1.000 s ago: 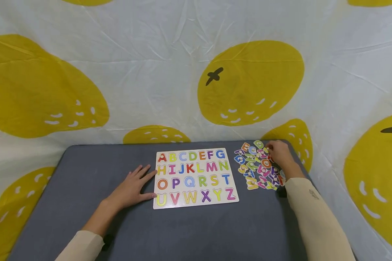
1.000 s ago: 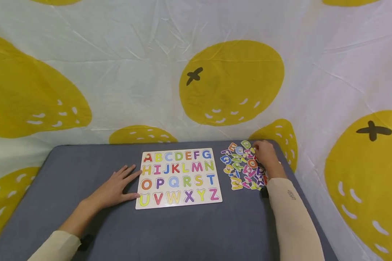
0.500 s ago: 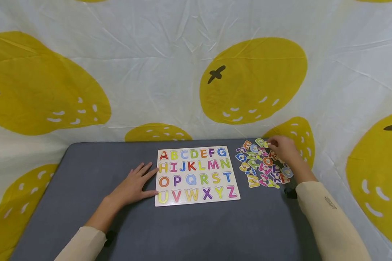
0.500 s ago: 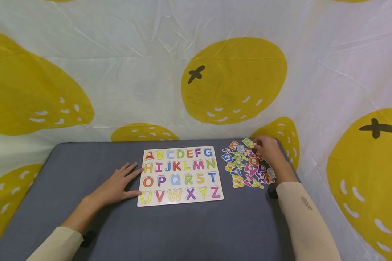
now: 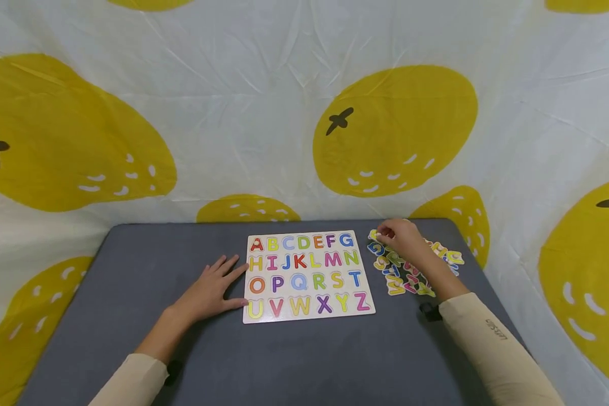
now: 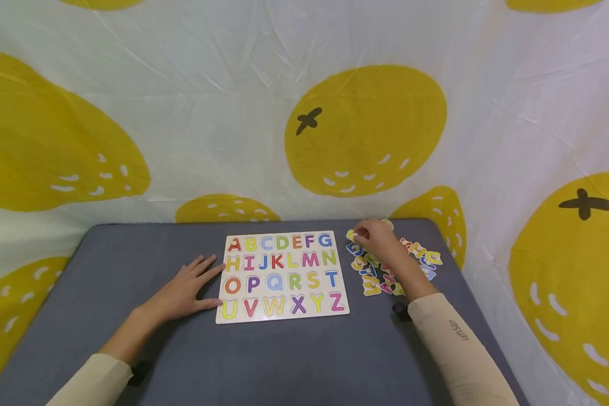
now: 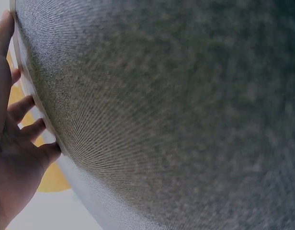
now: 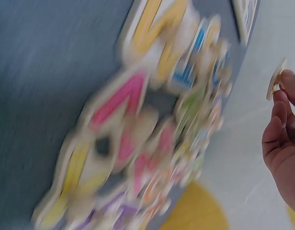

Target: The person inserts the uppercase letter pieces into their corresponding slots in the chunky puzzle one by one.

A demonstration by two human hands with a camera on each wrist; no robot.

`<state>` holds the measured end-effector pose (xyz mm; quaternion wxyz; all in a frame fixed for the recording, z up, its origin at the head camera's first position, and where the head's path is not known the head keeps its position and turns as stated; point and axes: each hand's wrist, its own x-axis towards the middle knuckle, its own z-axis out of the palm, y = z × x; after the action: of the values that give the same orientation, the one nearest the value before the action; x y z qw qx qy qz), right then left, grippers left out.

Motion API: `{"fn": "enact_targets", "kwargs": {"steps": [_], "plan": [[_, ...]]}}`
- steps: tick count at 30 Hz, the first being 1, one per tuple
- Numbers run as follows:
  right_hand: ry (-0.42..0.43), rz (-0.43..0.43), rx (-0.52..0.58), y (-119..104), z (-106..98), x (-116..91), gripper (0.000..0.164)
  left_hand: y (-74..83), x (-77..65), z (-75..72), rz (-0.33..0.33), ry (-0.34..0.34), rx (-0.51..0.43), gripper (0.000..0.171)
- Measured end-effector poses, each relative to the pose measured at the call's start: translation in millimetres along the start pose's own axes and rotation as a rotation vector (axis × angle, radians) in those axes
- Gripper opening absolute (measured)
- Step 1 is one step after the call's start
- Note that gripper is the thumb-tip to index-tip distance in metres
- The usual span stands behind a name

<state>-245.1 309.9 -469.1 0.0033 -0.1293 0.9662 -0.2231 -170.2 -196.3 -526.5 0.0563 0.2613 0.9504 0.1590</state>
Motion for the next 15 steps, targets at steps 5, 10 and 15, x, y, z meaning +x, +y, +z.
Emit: {"fn": "enact_targets", "kwargs": {"steps": [5,10,15], "plan": [[-0.020,-0.055,0.051,-32.1,23.4,10.0,0.012,1.2,-1.5,1.9,0.000,0.008,-0.009,0.091],[-0.051,-0.073,0.096,-62.8,49.4,21.0,0.011,2.6,-1.4,1.4,-0.001,0.001,-0.007,0.091],[-0.084,-0.093,0.136,-94.3,71.6,38.5,0.012,2.7,0.1,-0.4,-0.007,0.003,-0.004,0.091]]}}
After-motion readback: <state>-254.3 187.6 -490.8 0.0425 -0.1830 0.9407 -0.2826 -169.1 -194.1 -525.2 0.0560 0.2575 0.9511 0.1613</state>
